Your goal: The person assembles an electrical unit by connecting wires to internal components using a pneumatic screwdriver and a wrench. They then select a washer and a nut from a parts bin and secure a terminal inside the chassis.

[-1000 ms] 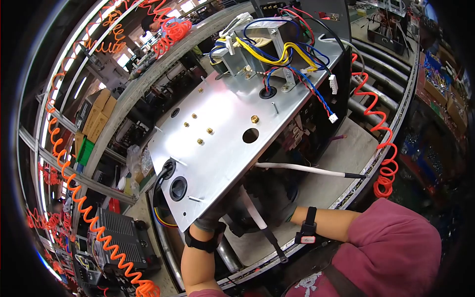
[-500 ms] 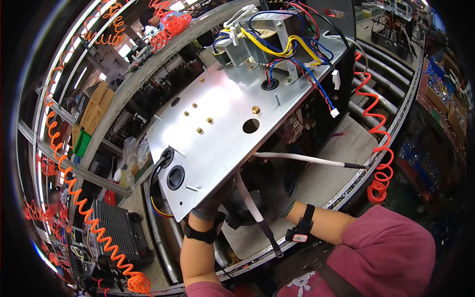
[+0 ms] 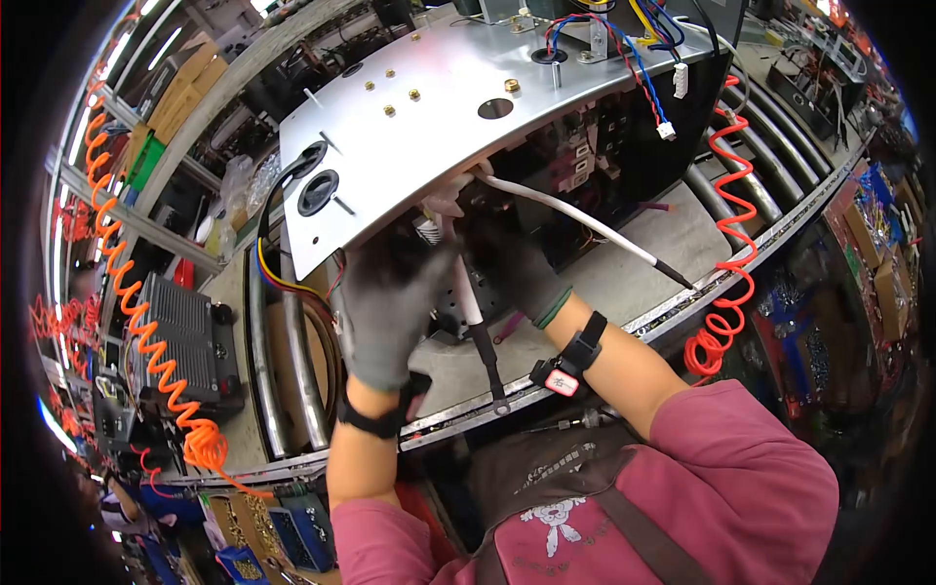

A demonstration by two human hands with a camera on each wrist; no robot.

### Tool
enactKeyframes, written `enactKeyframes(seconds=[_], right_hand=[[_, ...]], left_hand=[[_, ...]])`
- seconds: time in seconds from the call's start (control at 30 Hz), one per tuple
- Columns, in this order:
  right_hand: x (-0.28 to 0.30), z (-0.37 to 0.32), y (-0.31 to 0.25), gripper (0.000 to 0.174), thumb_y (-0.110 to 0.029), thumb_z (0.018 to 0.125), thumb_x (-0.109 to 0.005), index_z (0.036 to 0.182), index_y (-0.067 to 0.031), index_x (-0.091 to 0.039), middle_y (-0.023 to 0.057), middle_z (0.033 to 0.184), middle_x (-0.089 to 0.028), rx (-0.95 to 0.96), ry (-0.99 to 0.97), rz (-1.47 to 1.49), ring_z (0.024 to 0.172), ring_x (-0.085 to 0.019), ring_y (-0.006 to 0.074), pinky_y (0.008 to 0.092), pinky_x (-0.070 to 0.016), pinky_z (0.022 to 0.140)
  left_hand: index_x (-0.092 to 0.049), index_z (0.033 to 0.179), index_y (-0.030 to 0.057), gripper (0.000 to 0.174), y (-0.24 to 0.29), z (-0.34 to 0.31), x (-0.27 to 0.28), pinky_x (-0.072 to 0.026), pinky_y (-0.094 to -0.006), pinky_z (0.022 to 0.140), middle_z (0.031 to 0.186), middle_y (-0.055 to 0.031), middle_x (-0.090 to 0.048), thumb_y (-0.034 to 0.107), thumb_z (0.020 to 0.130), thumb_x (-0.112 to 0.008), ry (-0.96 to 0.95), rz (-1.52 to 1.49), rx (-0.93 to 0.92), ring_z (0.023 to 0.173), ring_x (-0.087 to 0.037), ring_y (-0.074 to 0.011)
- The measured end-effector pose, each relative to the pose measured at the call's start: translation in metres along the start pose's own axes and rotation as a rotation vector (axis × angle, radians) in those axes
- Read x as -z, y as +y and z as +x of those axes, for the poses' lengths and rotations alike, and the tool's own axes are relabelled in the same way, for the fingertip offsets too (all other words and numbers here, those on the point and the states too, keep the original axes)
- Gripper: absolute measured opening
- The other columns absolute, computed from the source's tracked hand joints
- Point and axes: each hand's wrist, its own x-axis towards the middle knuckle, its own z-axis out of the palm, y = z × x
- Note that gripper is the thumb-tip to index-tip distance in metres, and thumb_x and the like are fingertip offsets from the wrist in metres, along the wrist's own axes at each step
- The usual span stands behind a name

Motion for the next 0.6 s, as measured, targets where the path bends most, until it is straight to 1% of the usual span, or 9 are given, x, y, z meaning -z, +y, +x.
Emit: enactKeyframes(seconds=[0.07, 0.13, 0.17, 0.2, 0.23, 0.33, 0.47, 0.5, 0.6], right_hand=[[-0.013, -0.002, -0.005, 0.03, -0.017, 0.091, -0.054, 0.118, -0.005, -0.059, 0.0038, 0.107, -0.063, -0.013, 0.226, -0.311, 0.1, -0.06, 0.0105, 0.0242, -0.0496, 0.087], [-0.026, -0.004, -0.008, 0.026, -0.017, 0.091, -0.053, 0.113, -0.0065, -0.062, 0.0027, 0.106, -0.063, -0.009, 0.287, -0.295, 0.098, -0.061, 0.0098, 0.023, -0.0491, 0.086], [-0.024, -0.005, -0.009, 0.022, -0.017, 0.093, -0.052, 0.113, -0.0101, -0.058, 0.0, 0.1, -0.062, -0.046, 0.276, -0.304, 0.088, -0.059, 0.0082, 0.022, -0.048, 0.074], [-0.022, -0.007, -0.01, 0.019, -0.016, 0.094, -0.052, 0.113, -0.0138, -0.053, -0.0026, 0.094, -0.06, -0.091, 0.258, -0.32, 0.077, -0.058, 0.0066, 0.021, -0.0469, 0.062], [-0.01, -0.005, -0.009, 0.025, -0.015, 0.091, -0.054, 0.114, -0.0115, -0.062, 0.0005, 0.106, -0.065, -0.069, 0.173, -0.263, 0.09, -0.062, 0.0084, 0.0219, -0.0502, 0.077], [-0.008, -0.005, -0.007, 0.027, -0.014, 0.094, -0.05, 0.122, -0.0122, -0.05, 0.0011, 0.106, -0.061, -0.106, 0.275, -0.201, 0.086, -0.06, 0.0091, 0.0239, -0.0493, 0.068], [-0.02, -0.016, -0.015, 0.032, -0.012, 0.096, -0.044, 0.127, -0.0153, -0.052, 0.0018, 0.116, -0.062, -0.112, 0.254, -0.35, 0.105, -0.06, 0.0128, 0.0279, -0.0512, 0.082], [-0.035, -0.018, -0.018, 0.034, -0.013, 0.096, -0.047, 0.13, -0.0129, -0.046, 0.0031, 0.117, -0.059, -0.095, 0.288, -0.333, 0.096, -0.061, 0.0143, 0.028, -0.0512, 0.073], [-0.028, -0.026, -0.024, 0.031, -0.021, 0.095, -0.05, 0.125, -0.011, -0.051, 0.0032, 0.112, -0.062, -0.203, 0.289, -0.456, 0.092, -0.062, 0.0135, 0.0281, -0.0515, 0.067]], left_hand=[[-0.06, 0.104, -0.0029, 0.03, 0.008, -0.039, 0.004, -0.0488, -0.0252, 0.071, 0.09, -0.0062, -0.065, 0.011, 0.08, -0.071, 0.074, 0.03, 0.233, 0.081, -0.061, -0.0115], [-0.057, 0.108, -0.0041, 0.032, 0.011, -0.066, 0.005, -0.0487, -0.0243, 0.071, 0.092, -0.0082, -0.064, 0.015, 0.084, -0.064, -0.139, 0.026, 0.489, 0.081, -0.061, -0.0124], [-0.055, 0.114, -0.0039, 0.037, 0.009, -0.077, 0.002, -0.0489, -0.0243, 0.07, 0.093, -0.0093, -0.064, 0.018, 0.085, -0.063, -0.201, -0.066, 0.64, 0.08, -0.061, -0.0121], [-0.05, 0.122, -0.0034, 0.045, 0.013, -0.079, 0.003, -0.0495, -0.0255, 0.07, 0.094, -0.0094, -0.063, 0.016, 0.084, -0.063, -0.426, -0.36, 0.823, 0.079, -0.06, -0.0124], [-0.048, 0.123, -0.003, 0.047, 0.016, -0.079, 0.002, -0.0502, -0.0258, 0.067, 0.092, -0.0097, -0.064, 0.017, 0.084, -0.063, -0.436, -0.469, 0.833, 0.077, -0.062, -0.0145], [-0.046, 0.124, -0.003, 0.05, 0.015, -0.077, 0.002, -0.0517, -0.0274, 0.064, 0.09, -0.0112, -0.065, 0.016, 0.082, -0.065, -0.458, -0.599, 0.797, 0.075, -0.064, -0.0176], [-0.048, 0.117, -0.0019, 0.043, 0.012, -0.077, 0.002, -0.054, -0.0307, 0.07, 0.091, -0.0129, -0.065, 0.008, 0.08, -0.067, -0.407, -0.473, 0.72, 0.08, -0.066, -0.0203], [-0.048, 0.115, -0.0011, 0.039, 0.011, -0.078, 0.001, -0.0543, -0.0309, 0.071, 0.092, -0.0134, -0.065, 0.003, 0.081, -0.065, -0.364, -0.398, 0.648, 0.081, -0.066, -0.0208], [-0.05, 0.114, -0.0017, 0.034, 0.02, -0.073, 0.004, -0.0521, -0.0285, 0.073, 0.096, -0.0125, -0.063, -0.001, 0.083, -0.063, -0.188, -0.438, 0.474, 0.082, -0.063, -0.0167]])
